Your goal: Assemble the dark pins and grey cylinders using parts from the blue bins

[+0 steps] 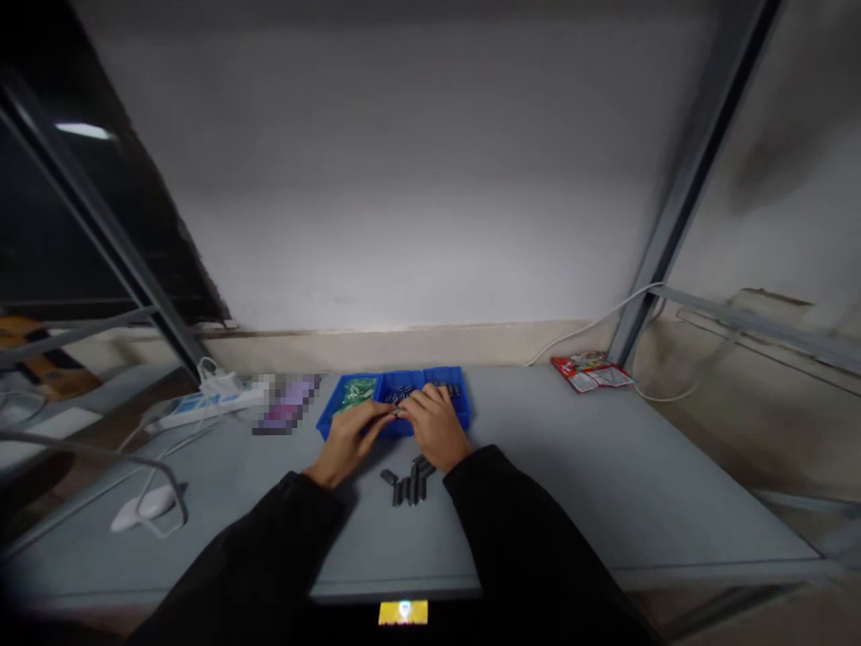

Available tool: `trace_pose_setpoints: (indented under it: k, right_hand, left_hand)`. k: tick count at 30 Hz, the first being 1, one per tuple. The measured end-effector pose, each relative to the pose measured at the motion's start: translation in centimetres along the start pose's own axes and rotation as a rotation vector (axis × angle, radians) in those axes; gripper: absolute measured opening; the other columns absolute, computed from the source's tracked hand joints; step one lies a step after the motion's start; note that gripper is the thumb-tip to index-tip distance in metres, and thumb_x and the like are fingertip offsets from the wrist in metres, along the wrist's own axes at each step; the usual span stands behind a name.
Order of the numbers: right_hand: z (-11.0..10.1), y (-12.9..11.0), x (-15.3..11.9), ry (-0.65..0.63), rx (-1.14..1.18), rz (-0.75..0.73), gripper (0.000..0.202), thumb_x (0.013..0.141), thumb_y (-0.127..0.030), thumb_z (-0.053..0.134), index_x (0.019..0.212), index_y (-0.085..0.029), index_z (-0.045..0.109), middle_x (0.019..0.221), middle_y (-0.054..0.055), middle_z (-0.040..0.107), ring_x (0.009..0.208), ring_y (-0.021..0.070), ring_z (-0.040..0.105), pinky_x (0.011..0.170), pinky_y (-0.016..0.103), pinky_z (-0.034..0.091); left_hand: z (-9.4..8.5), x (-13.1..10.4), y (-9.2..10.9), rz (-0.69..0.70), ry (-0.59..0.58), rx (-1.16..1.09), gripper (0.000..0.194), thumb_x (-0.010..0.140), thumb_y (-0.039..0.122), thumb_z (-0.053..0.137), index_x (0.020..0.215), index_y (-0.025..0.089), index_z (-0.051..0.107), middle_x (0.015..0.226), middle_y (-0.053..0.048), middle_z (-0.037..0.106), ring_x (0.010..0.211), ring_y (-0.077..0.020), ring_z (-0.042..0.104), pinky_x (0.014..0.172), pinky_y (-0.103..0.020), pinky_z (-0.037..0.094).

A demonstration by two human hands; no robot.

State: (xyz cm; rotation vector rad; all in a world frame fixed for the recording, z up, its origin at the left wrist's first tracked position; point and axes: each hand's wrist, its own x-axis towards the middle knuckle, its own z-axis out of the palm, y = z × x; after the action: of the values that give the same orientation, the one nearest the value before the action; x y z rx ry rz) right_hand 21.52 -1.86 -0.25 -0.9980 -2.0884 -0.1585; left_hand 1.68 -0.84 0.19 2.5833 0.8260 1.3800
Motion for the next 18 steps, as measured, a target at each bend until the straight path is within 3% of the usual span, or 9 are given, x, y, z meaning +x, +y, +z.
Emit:
trace_pose_setpoints:
  k: [3, 6, 13, 18]
  right_hand:
    - [0.2, -0.2, -0.3, -0.033, -0.010, -0.026, 0.023, 0.105, -0.021, 0.045, 0.087, -0.019, 0.059, 0.085, 0.004, 0.066, 0.088, 0.0214, 0.051, 0.083, 0.038, 0.035]
    - [0.6, -0.1, -0.3, -0.043, -0.002, -0.025, 0.024, 0.105, -0.020, 0.045, 0.086, -0.020, 0.060, 0.084, 0.004, 0.066, 0.086, 0.0212, 0.051, 0.081, 0.037, 0.036]
    - [0.7, 0.5, -0.3, 0.055, 0.113, 0.061, 0.019, 0.102, -0.030, 0.056, 0.117, -0.022, 0.066, 0.096, 0.005, 0.072, 0.097, 0.0233, 0.058, 0.092, 0.041, 0.037]
    - [0.0, 1.2, -0.6, 0.096, 0.138, 0.072, 0.017, 0.100, -0.029, 0.058, 0.091, -0.023, 0.070, 0.091, 0.004, 0.071, 0.092, 0.0223, 0.060, 0.089, 0.040, 0.040]
  left_hand:
    - [-0.4, -0.3, 0.1, 0.042, -0.018, 0.014, 0.015, 0.102, 0.023, 0.056, 0.111, 0.019, 0.068, 0.099, -0.008, 0.074, 0.091, -0.0191, 0.069, 0.084, -0.033, 0.055]
    - [-0.3, -0.4, 0.2, -0.036, 0.025, -0.036, 0.015, 0.101, 0.027, 0.058, 0.108, 0.019, 0.069, 0.099, -0.008, 0.074, 0.090, -0.0196, 0.069, 0.082, -0.034, 0.056]
    - [0.0, -0.3, 0.4, -0.149, 0.132, -0.104, 0.014, 0.099, 0.030, 0.062, 0.097, 0.020, 0.072, 0.092, -0.006, 0.075, 0.085, -0.0198, 0.069, 0.080, -0.035, 0.056]
    - [0.2, -0.5, -0.1, -0.167, 0.088, -0.108, 0.013, 0.098, 0.029, 0.064, 0.100, 0.019, 0.072, 0.097, -0.007, 0.075, 0.089, -0.0198, 0.069, 0.085, -0.036, 0.057]
